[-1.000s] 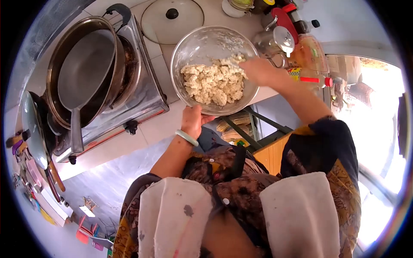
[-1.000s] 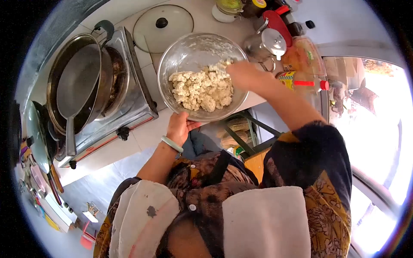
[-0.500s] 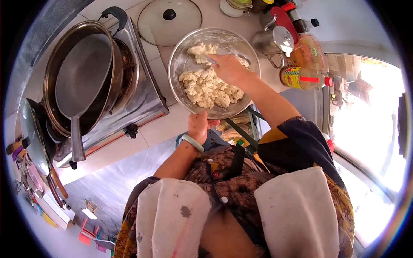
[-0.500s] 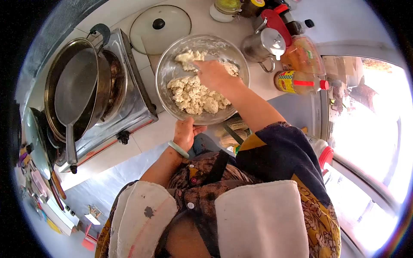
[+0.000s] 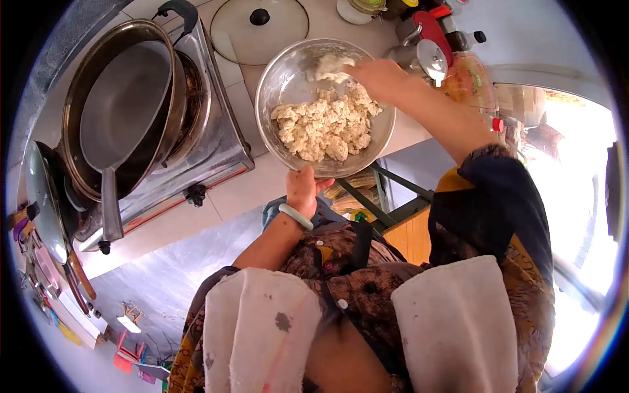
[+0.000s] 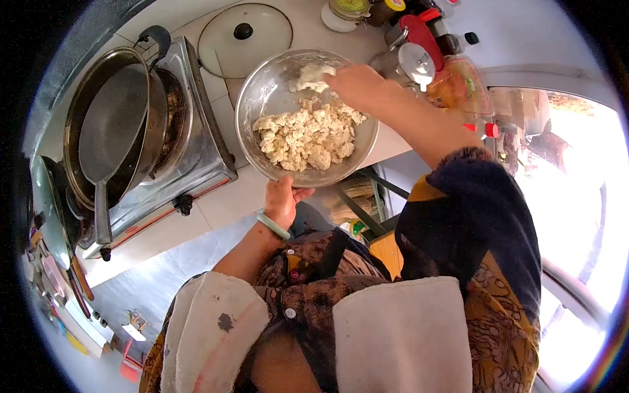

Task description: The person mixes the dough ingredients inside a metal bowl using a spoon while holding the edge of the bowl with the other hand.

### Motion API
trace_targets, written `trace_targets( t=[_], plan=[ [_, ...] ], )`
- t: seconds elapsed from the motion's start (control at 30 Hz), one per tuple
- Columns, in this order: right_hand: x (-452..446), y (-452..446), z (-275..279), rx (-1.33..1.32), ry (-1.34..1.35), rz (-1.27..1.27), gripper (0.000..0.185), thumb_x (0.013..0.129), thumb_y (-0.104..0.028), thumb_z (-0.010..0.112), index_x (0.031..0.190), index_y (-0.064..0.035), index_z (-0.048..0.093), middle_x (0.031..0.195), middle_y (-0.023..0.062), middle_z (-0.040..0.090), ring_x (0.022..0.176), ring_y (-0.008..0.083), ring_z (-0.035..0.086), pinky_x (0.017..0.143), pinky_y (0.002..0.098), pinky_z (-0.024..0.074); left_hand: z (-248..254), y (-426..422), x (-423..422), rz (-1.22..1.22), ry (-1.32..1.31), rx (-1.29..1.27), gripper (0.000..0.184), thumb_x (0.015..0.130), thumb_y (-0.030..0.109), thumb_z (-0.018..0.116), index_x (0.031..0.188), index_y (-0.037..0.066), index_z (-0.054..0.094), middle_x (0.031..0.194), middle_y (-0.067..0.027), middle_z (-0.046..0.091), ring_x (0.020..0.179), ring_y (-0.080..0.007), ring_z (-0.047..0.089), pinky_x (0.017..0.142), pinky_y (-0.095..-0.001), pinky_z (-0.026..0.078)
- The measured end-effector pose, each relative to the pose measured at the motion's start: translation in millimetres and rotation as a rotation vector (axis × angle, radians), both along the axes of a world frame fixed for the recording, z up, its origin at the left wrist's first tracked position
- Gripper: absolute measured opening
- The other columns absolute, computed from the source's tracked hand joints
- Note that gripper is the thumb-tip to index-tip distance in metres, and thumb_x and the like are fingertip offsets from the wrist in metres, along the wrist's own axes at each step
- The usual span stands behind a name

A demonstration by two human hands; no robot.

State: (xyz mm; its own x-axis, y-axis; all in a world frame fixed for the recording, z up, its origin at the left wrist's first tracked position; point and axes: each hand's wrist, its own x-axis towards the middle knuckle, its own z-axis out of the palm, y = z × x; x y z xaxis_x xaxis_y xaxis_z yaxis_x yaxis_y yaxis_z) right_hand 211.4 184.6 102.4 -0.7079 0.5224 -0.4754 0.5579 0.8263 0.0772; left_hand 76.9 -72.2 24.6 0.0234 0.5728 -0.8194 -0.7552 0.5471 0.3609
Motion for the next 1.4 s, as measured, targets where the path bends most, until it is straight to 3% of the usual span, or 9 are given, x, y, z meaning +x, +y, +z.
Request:
trace_targets(
  t=[0.13,0.33,0.53,0.63,0.73,0.87,1.07,1.1,1.4],
  plan=[
    [35,-43,3,-0.089,0.059,-0.475,0.046,0.086,-0.009,0.054,0.132,-0.012,0.053,0.103,0.0215,0.066,0.092,0.0392,0.064,0.08,0.0475,0.0503,6,3,0,0.011,0.005,-0.04,0.023,0.092,0.012,0.042,0.102,-0.008,0.05,0.106,-0.021,0.061,0.091,-0.0334,0.066,0.074,-0.0415,0.06],
    [43,-91,-25,-0.147,0.758,-1.156,0.038,0.086,-0.018,0.061,0.122,-0.0087,0.062,0.088,0.0148,0.068,0.076,0.0201,0.063,0.075,0.0319,0.0494,2,0,0,-0.028,0.009,-0.032,0.023,0.094,0.012,0.041,0.104,-0.007,0.05,0.107,-0.0204,0.062,0.091,-0.0311,0.066,0.073,-0.0393,0.06],
    [-3,-79,-61,-0.199,0.891,-1.285,0.04,0.086,-0.02,0.061,0.125,-0.009,0.059,0.086,0.0142,0.067,0.074,0.0181,0.062,0.073,0.0312,0.0492,-3,1,-4,-0.116,0.043,-0.028,0.026,0.095,0.013,0.041,0.106,-0.009,0.05,0.105,-0.0205,0.063,0.088,-0.0305,0.067,0.072,-0.0388,0.06],
    [-37,-75,-39,-0.33,0.766,-1.03,0.037,0.088,-0.021,0.057,0.124,-0.0119,0.059,0.098,0.0195,0.068,0.088,0.0338,0.065,0.078,0.0379,0.0509,-5,-1,-2,-0.129,0.051,-0.028,0.026,0.094,0.012,0.042,0.107,-0.009,0.051,0.104,-0.0208,0.064,0.084,-0.0299,0.067,0.068,-0.0377,0.059],
    [-35,-72,-41,-0.339,0.74,-0.992,0.036,0.089,-0.021,0.057,0.124,-0.013,0.059,0.096,0.0188,0.067,0.085,0.0347,0.065,0.078,0.0379,0.0509,-1,3,1,-0.057,0.054,-0.061,0.026,0.093,0.01,0.044,0.107,-0.009,0.052,0.103,-0.0213,0.064,0.08,-0.0295,0.067,0.064,-0.037,0.059],
    [2,-82,-58,-0.14,0.847,-1.261,0.036,0.089,-0.018,0.057,0.124,-0.0106,0.06,0.084,0.0125,0.066,0.073,0.0166,0.061,0.069,0.0311,0.0486,1,1,4,-0.033,0.048,-0.054,0.026,0.094,0.013,0.041,0.105,-0.009,0.051,0.106,-0.0211,0.064,0.088,-0.0299,0.067,0.071,-0.0377,0.059],
    [5,-88,-102,-0.074,1.005,-1.313,0.038,0.088,-0.013,0.058,0.126,-0.0074,0.059,0.079,0.0058,0.064,0.066,0.0137,0.056,0.061,0.0307,0.0471,-4,-1,4,-0.055,0.029,-0.044,0.026,0.095,0.013,0.041,0.106,-0.008,0.051,0.108,-0.0206,0.063,0.09,-0.0297,0.066,0.073,-0.0373,0.059],
    [-23,-88,-61,-0.22,0.93,-1.437,0.037,0.087,-0.014,0.056,0.124,-0.0073,0.058,0.098,0.0208,0.067,0.086,0.0305,0.066,0.079,0.0374,0.0508,-4,0,4,-0.069,0.019,-0.026,0.026,0.095,0.013,0.042,0.106,-0.008,0.051,0.108,-0.0206,0.063,0.091,-0.0296,0.066,0.073,-0.0374,0.059],
    [-32,-90,-13,-0.421,0.668,-0.883,0.037,0.089,-0.016,0.053,0.125,-0.0091,0.057,0.105,0.0243,0.064,0.097,0.0389,0.062,0.085,0.0445,0.0491,3,4,5,-0.003,0.037,-0.084,0.026,0.093,0.009,0.046,0.106,-0.012,0.054,0.103,-0.0206,0.064,0.084,-0.0307,0.066,0.065,-0.0372,0.06]
  ],
)
